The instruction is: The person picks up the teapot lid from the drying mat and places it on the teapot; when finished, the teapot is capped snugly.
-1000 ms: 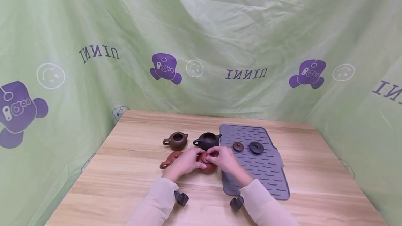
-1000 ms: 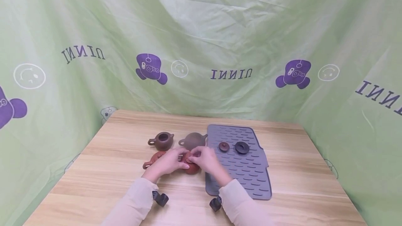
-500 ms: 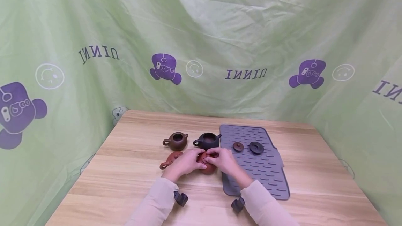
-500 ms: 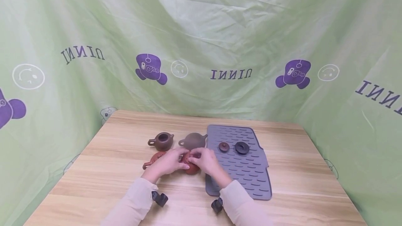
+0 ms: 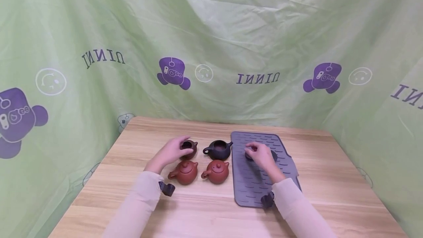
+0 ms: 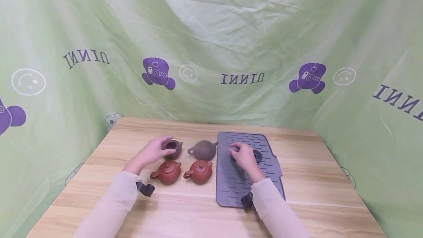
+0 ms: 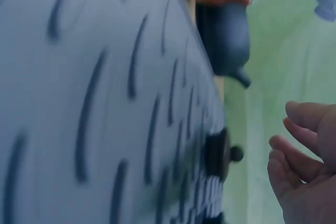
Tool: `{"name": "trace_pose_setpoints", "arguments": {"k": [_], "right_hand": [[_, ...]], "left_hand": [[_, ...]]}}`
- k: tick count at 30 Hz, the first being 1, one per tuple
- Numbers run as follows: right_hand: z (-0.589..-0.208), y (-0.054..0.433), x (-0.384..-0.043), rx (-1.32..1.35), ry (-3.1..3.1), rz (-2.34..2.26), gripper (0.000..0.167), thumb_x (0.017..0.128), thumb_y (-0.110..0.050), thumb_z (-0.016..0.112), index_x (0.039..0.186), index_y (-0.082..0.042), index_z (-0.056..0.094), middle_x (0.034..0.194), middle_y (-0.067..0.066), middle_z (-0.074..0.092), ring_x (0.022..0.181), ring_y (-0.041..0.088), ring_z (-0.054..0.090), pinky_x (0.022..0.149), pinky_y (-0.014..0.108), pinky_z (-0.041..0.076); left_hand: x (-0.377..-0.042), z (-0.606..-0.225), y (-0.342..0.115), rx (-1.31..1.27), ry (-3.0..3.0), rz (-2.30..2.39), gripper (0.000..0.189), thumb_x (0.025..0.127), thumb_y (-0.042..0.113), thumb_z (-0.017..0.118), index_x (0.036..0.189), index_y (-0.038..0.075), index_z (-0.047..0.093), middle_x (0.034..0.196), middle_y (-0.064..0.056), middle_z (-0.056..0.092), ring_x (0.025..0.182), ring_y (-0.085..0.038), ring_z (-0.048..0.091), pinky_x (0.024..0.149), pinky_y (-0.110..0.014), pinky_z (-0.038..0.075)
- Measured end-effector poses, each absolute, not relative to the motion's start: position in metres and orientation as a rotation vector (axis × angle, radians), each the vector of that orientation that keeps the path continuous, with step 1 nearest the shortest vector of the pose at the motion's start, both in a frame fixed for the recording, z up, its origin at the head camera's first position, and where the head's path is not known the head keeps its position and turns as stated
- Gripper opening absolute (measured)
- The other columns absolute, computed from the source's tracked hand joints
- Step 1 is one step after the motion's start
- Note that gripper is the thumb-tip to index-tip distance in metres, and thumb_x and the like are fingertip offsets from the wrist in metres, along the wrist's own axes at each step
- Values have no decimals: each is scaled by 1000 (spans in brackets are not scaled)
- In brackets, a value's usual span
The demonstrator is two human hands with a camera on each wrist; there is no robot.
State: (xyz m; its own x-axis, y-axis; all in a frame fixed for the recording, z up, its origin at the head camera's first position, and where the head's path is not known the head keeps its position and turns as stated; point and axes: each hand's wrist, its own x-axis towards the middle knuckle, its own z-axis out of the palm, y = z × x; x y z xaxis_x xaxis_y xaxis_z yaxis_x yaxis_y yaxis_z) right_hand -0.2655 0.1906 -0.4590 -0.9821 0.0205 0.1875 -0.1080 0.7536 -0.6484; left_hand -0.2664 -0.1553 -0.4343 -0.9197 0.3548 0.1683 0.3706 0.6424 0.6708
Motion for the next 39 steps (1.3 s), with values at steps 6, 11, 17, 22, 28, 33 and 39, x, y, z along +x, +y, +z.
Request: {"name": "trace_pose_setpoints", "arguments": {"k": [6, 11, 17, 22, 28, 33, 39], "right_hand": [[-464, 203, -271, 7, -2816, 1015, 26, 89, -17, 71, 112, -5, 71, 119, 24, 61, 109, 38, 58, 91, 53, 46], [-467, 208, -275, 9, -2857, 981, 34, 89, -17, 72, 119, -2, 67, 119, 24, 62, 108, 38, 57, 91, 53, 45], [-474, 211, -279, -2, -2914, 962, 37, 88, -17, 73, 121, -1, 64, 119, 24, 62, 112, 40, 56, 94, 53, 44], [-479, 212, -278, -15, -2917, 961, 32, 88, -16, 73, 116, -1, 66, 113, 22, 65, 107, 38, 59, 91, 52, 46], [-485, 212, -274, -17, -2903, 989, 24, 86, -13, 75, 106, 0, 69, 102, 17, 67, 98, 34, 61, 87, 49, 48], [-486, 212, -274, -1, -2893, 990, 21, 84, -12, 76, 100, 0, 70, 96, 14, 68, 92, 31, 62, 84, 47, 49], [-481, 210, -279, -18, -2872, 997, 17, 83, -15, 77, 93, -3, 72, 92, 11, 68, 88, 29, 62, 82, 46, 49]], "left_hand": [[-279, -453, -180, -541, -2811, -1206, 66, 88, 20, 74, 140, -7, 45, 140, -27, 46, 127, -45, 43, 106, -54, 34], [-287, -468, -188, -501, -2818, -1296, 72, 86, 20, 76, 143, -7, 41, 144, -27, 41, 133, -44, 35, 110, -55, 26], [-291, -480, -191, -486, -2838, -1338, 71, 85, 22, 76, 141, -7, 43, 141, -28, 44, 130, -45, 40, 108, -56, 28], [-290, -486, -188, -471, -2815, -1399, 63, 85, 18, 76, 136, -7, 49, 132, -27, 53, 121, -43, 49, 104, -55, 37], [-287, -489, -186, -438, -2811, -1423, 62, 84, 17, 78, 134, -6, 52, 129, -24, 57, 119, -40, 52, 103, -53, 38], [-289, -489, -186, -449, -2791, -1419, 61, 83, 18, 79, 133, -6, 53, 128, -24, 58, 120, -40, 52, 104, -53, 37], [-293, -489, -188, -443, -2777, -1408, 57, 83, 18, 79, 131, -3, 57, 124, -20, 61, 116, -37, 55, 101, -50, 41]]}}
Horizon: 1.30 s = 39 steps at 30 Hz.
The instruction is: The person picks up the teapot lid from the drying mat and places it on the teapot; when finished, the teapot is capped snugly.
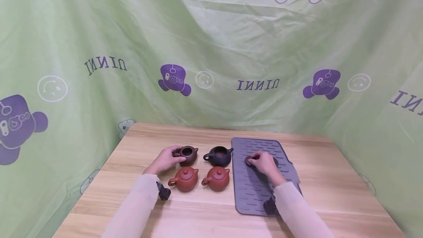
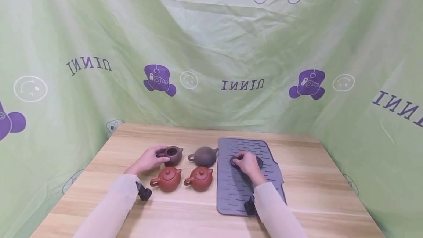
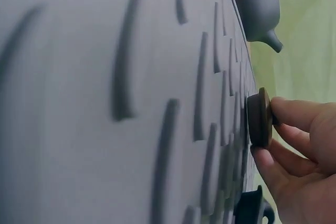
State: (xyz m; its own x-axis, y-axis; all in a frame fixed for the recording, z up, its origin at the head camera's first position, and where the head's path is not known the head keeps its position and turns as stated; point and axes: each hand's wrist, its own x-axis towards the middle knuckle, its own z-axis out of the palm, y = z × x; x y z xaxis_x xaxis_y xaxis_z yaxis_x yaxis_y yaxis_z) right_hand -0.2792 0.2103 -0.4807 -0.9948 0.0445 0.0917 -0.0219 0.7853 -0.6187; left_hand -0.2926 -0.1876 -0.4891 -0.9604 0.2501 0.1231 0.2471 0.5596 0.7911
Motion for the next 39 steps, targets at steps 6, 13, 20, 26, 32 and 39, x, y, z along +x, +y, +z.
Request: {"name": "trace_pose_setpoints", "arguments": {"k": [6, 13, 20, 26, 32, 39], "right_hand": [[-464, 198, -282, 29, -2842, 1005, 16, 83, -18, 77, 91, -6, 73, 93, 9, 70, 88, 28, 62, 80, 46, 49], [-434, 166, -293, 143, -2807, 1075, 17, 83, -18, 77, 93, -6, 74, 89, 5, 70, 84, 24, 63, 79, 42, 50], [-417, 124, -302, 265, -2827, 1072, 16, 83, -18, 77, 92, -6, 74, 86, 4, 71, 84, 23, 64, 81, 39, 50], [-413, 85, -308, 351, -2841, 1051, 15, 84, -21, 77, 93, -10, 75, 88, 1, 71, 88, 21, 64, 84, 36, 49], [-414, 48, -308, 417, -2847, 1126, 14, 84, -19, 78, 92, -8, 75, 84, 0, 70, 83, 18, 63, 81, 31, 50], [-427, 18, -307, 463, -2860, 1166, 12, 83, -17, 79, 90, -8, 77, 82, -1, 70, 80, 15, 61, 75, 27, 50]], "left_hand": [[-294, -487, -188, 475, 2763, 1406, 54, 83, 15, 78, 130, -3, 58, 124, -21, 61, 116, -38, 55, 102, -52, 39], [-297, -483, -189, 457, 2757, 1400, 54, 83, 14, 78, 131, -1, 58, 126, -19, 60, 117, -36, 55, 104, -50, 38], [-295, -484, -189, 462, 2746, 1394, 54, 83, 15, 78, 130, -2, 58, 124, -19, 61, 117, -37, 55, 104, -51, 38], [-292, -485, -188, 429, 2737, 1418, 53, 83, 14, 78, 130, 0, 59, 124, -18, 62, 117, -36, 55, 104, -50, 38], [-295, -488, -189, 481, 2764, 1396, 52, 84, 17, 78, 130, 0, 59, 121, -17, 63, 113, -32, 57, 100, -48, 42], [-294, -488, -190, 481, 2755, 1391, 53, 85, 20, 78, 130, 0, 59, 120, -15, 64, 110, -29, 59, 97, -46, 45]]}}
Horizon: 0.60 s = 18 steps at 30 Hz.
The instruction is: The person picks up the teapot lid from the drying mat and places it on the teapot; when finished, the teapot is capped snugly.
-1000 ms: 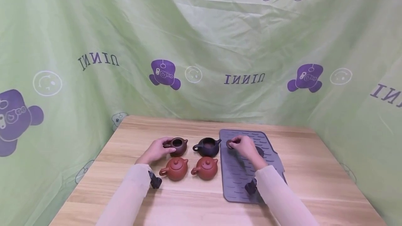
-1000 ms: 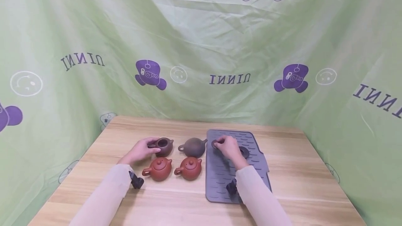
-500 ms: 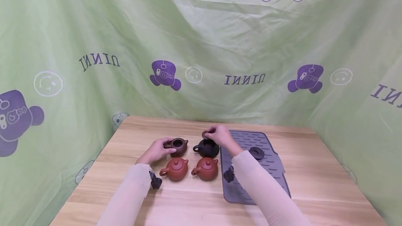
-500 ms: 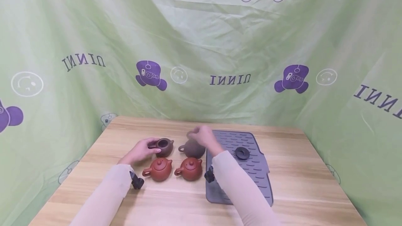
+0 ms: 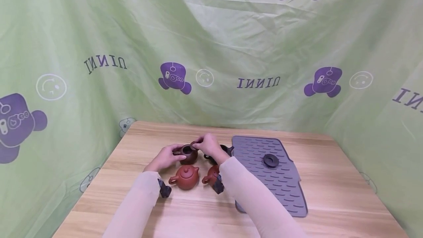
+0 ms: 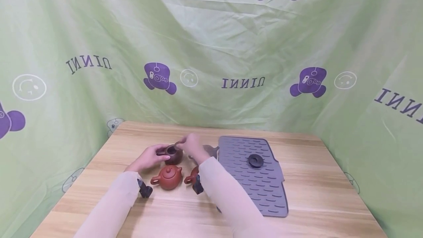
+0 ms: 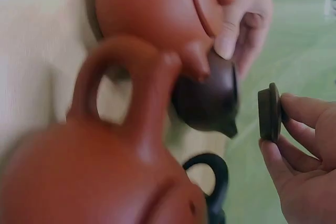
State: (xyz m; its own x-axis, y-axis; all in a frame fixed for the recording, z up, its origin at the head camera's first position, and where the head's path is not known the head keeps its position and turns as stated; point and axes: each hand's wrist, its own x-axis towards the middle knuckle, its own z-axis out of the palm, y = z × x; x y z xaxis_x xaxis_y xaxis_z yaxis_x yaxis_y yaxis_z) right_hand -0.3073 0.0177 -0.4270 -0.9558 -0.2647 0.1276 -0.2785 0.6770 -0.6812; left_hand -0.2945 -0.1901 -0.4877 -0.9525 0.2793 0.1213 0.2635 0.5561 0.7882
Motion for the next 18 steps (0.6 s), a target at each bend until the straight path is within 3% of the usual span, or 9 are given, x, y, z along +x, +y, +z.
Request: {"name": "trace_pose_setpoints", "arguments": {"k": [18], "right_hand": [[-461, -11, -309, 490, -2714, 1224, 11, 81, -18, 81, 87, -10, 76, 80, -3, 70, 83, 16, 64, 79, 28, 50]], "left_hand": [[-292, -487, -188, 489, 2781, 1391, 51, 85, 17, 77, 128, -4, 59, 121, -18, 63, 114, -32, 57, 100, -47, 42]]}}
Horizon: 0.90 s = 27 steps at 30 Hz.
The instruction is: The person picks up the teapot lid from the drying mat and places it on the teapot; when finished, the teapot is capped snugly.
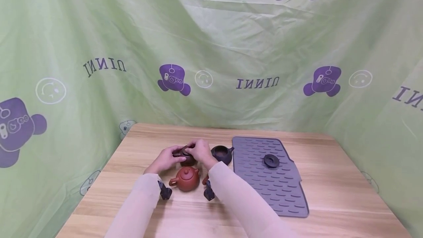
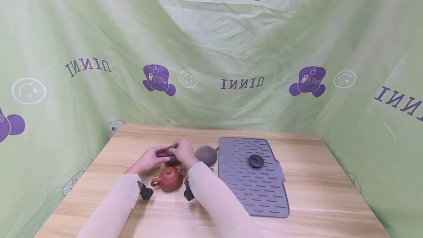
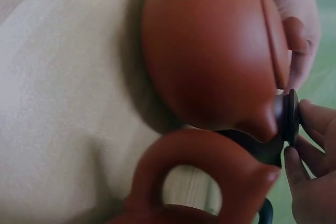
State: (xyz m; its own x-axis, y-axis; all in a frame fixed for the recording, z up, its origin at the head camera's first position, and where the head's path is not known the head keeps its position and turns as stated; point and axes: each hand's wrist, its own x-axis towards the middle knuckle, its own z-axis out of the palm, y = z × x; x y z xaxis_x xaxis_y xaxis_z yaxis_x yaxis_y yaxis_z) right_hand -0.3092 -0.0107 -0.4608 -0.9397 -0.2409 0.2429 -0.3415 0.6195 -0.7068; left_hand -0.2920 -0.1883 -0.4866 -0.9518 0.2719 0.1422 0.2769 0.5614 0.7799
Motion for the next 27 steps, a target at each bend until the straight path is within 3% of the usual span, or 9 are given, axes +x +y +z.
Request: {"name": "trace_pose_setpoints", "arguments": {"k": [9, 14, 19, 24, 27], "right_hand": [[-458, -16, -302, 454, -2741, 1141, 12, 81, -14, 80, 91, -7, 77, 89, 1, 72, 91, 21, 65, 85, 31, 50], [-449, -11, -298, 440, -2789, 1138, 23, 84, -17, 78, 104, -6, 75, 100, 6, 72, 98, 23, 64, 87, 31, 50], [-432, 9, -297, 415, -2811, 1207, 30, 87, -19, 73, 114, -7, 72, 111, 10, 69, 103, 26, 62, 88, 36, 49], [-419, 41, -298, 443, -2795, 1206, 29, 89, -18, 70, 116, -5, 70, 113, 12, 68, 104, 29, 62, 90, 40, 49], [-419, 63, -297, 419, -2788, 1156, 29, 89, -18, 71, 115, -5, 71, 110, 11, 69, 101, 28, 63, 88, 41, 50]], "left_hand": [[-293, -488, -189, -479, -2766, -1416, 52, 85, 17, 77, 129, -3, 59, 120, -17, 64, 112, -32, 58, 99, -47, 43], [-293, -489, -188, -458, -2776, -1412, 52, 85, 18, 77, 129, -2, 59, 120, -16, 64, 112, -31, 57, 99, -47, 43], [-294, -486, -188, -429, -2803, -1425, 61, 84, 21, 78, 134, -3, 54, 127, -22, 59, 118, -37, 54, 103, -50, 39], [-297, -478, -188, -445, -2817, -1398, 75, 83, 28, 78, 141, -6, 45, 138, -27, 48, 126, -43, 46, 106, -52, 35], [-298, -468, -180, -523, -2782, -1397, 73, 85, 26, 78, 141, -6, 45, 140, -26, 46, 127, -44, 44, 106, -52, 35]]}}
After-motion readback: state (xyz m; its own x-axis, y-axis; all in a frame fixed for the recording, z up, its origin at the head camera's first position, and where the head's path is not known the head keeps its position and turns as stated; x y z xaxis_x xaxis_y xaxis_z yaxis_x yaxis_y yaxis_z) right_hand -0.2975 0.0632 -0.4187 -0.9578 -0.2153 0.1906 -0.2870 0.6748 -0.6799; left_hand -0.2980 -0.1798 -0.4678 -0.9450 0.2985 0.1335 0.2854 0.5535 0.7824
